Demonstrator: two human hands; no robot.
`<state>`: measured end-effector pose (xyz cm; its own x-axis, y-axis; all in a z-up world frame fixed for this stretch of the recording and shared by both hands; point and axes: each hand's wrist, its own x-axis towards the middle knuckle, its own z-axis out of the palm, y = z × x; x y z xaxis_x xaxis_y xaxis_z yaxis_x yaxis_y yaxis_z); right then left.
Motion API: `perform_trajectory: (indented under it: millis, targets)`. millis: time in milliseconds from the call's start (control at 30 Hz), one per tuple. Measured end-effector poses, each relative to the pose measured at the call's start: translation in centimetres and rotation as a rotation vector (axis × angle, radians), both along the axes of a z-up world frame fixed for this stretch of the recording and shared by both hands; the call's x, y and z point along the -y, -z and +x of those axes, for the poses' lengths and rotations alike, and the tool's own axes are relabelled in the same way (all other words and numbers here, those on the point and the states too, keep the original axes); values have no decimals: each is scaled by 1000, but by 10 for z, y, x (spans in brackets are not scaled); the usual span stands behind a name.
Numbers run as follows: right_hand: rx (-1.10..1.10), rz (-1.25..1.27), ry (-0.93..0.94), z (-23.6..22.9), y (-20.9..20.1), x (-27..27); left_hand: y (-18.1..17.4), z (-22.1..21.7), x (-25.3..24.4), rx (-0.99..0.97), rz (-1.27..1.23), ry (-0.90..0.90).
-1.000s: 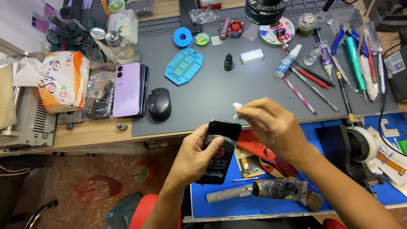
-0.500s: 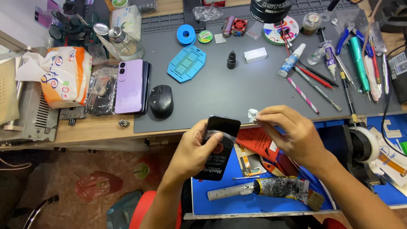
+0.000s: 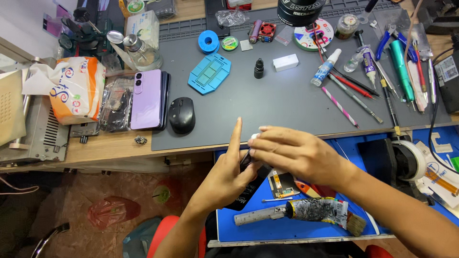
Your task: The person cleans the back and front of a black smartphone using a white wipe. They remove a sticker from the back, wipe the surface, and then clean the screen. The phone is placed on the desk after cleaning.
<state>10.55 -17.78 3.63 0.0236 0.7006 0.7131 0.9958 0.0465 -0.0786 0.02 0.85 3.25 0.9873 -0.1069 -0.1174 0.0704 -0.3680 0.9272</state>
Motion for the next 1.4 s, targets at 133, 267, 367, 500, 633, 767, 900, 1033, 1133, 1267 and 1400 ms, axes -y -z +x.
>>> perform_trajectory:
  millis: [133, 267, 367, 500, 633, 767, 900, 1033, 1133, 1267, 1400]
  targets:
    - [20, -1, -43, -8, 9, -5, 10, 3, -3, 9, 5, 31]
    - [-53, 10, 61, -1, 5, -4, 13, 6, -4, 41, -53, -47]
    - [-141, 35, 161, -3, 19, -7, 24, 7, -2, 74, -144, -110]
    - [-231, 21, 225, -9, 13, -4, 43, 9, -6, 131, -356, -190]
    - [-285, -113, 343, 11, 58, 24, 31, 10, -25, 119, -430, -243]
    - [-428, -275, 429, 20, 51, 40, 44, 13, -25, 92, -492, -272]
    - [-329, -363, 420, 17, 15, 47, 20, 6, -11, -57, -448, -203]
    - [-291, -11, 311, 4, -7, -20, 30, 10, 29, 61, -158, -188]
    - [-6, 56, 462, -1, -6, -62, 34, 5, 47, 112, -64, -126]
    - [-27, 45, 534, 3, -7, -76, 47, -3, 41, 32, -66, -350]
    - [-14, -35, 574, 3, -12, -74, 53, -7, 42, 144, -162, -364]
